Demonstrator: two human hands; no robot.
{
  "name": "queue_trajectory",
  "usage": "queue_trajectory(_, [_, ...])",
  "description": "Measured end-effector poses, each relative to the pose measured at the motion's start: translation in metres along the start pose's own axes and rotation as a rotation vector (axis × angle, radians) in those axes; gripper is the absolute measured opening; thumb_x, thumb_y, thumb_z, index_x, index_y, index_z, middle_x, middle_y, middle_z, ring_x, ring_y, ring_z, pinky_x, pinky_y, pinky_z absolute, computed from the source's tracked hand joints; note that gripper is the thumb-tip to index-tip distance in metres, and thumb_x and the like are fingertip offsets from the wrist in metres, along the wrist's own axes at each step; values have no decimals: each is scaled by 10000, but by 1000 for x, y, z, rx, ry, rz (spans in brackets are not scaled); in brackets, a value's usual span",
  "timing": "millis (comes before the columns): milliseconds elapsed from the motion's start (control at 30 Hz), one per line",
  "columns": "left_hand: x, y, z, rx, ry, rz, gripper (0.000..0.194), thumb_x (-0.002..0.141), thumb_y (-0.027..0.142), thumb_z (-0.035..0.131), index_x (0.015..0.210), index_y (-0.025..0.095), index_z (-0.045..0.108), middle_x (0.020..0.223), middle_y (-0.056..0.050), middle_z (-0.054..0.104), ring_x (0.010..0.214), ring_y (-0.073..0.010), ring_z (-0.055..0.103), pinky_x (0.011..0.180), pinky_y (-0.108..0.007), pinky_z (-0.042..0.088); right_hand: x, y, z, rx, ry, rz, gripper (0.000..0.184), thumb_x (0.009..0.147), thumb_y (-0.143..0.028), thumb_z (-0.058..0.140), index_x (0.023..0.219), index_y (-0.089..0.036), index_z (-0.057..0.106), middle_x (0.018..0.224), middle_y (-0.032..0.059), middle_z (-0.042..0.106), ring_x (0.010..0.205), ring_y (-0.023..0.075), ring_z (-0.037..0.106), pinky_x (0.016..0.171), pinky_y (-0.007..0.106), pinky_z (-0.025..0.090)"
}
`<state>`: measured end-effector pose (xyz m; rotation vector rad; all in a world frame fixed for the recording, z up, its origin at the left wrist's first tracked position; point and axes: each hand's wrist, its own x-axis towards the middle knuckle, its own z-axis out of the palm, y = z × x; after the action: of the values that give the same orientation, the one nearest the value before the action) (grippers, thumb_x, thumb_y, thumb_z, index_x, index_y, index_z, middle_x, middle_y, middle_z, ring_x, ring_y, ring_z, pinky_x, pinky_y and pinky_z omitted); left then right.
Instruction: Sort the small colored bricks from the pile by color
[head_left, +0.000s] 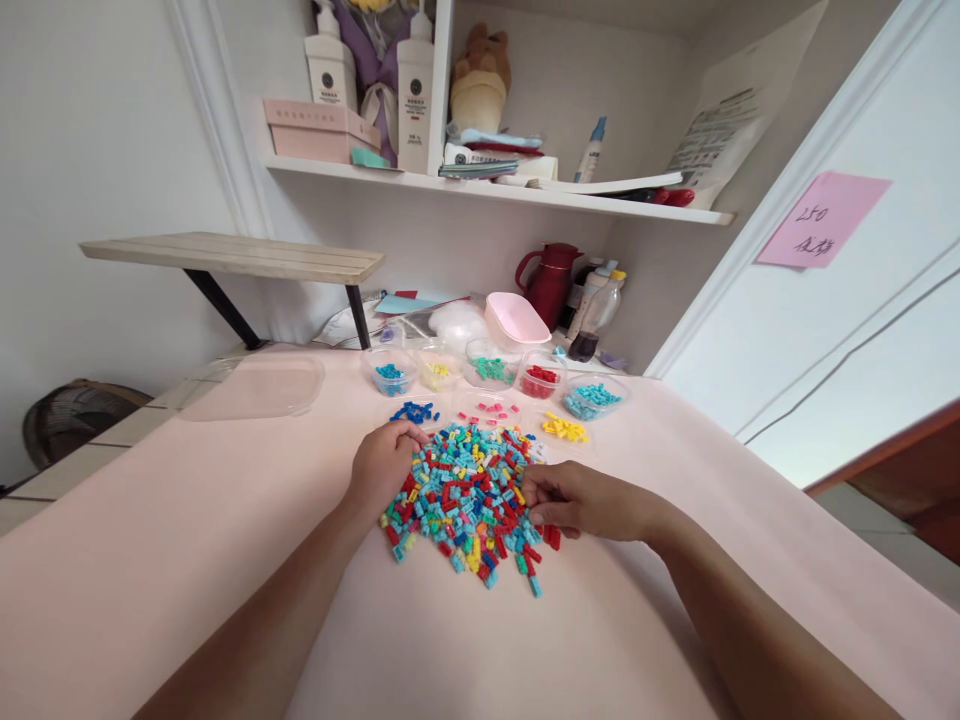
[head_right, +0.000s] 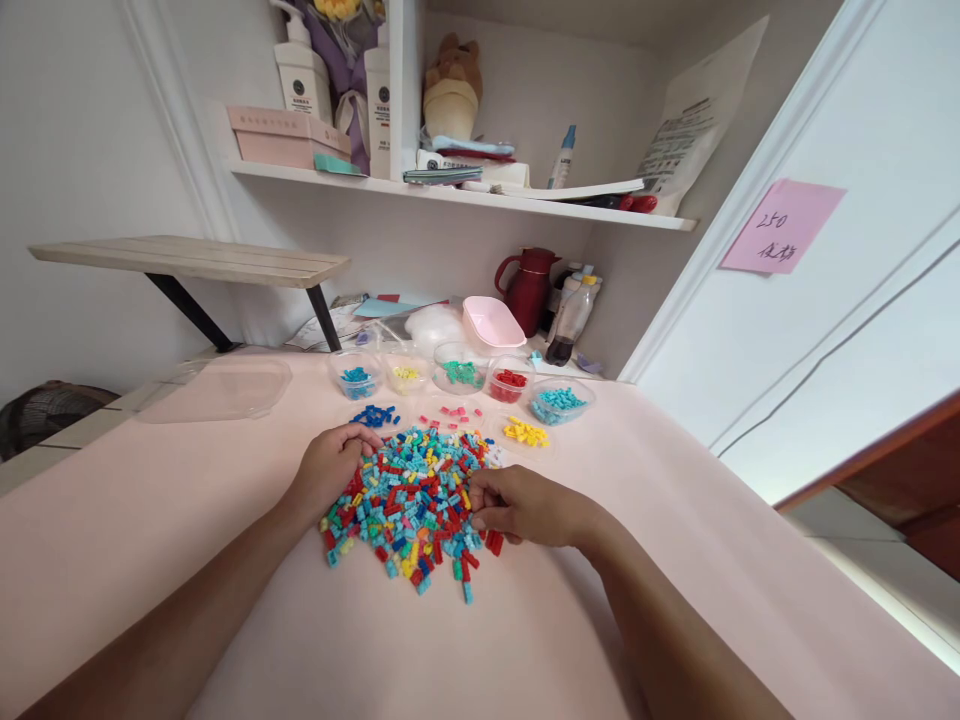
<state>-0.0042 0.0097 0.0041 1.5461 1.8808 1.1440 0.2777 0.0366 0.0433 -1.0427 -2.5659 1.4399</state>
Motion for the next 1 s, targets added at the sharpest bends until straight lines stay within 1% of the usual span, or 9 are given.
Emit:
queue_trajectory(333, [1,-1,1,13,6,-7,321,744,178,368,769,250,680,750,37,655,595,-104,541,546,-229,358,1,-2,1,-60,19,17,138,824,-244,551,779,-203,426,656,-39,527,545,91,500,501,201,369])
queue_trajectory(633, [0,1,0,31,0,-9,337,740,168,365,784,245,689,762,30,666,584,-107,537,548,-232,363,0,-4,2,-92,26,13,126,815,-232,534,764,-203,423,630,-44,519,552,88,474,503,193,355])
queue_trajectory(867, [-1,3,-1,44,-4,-2,310,754,199,381,775,243,688,761,28,668,611,-116,549,564,-235,371,2,-7,3,-154,82,-6,108,793,-230,545,742,-200,454,628,-32,534,562,99,462,508,202,354])
queue_trajectory(1000, [-2,4,-1,45,-9,3,312,754,196,384,782,244,691,768,25,672,634,-122,560,572,-233,376,4,-5,2,-128,112,-28,121,830,-281,519,752,-190,501,613,-27,516,553,100,437,518,212,356])
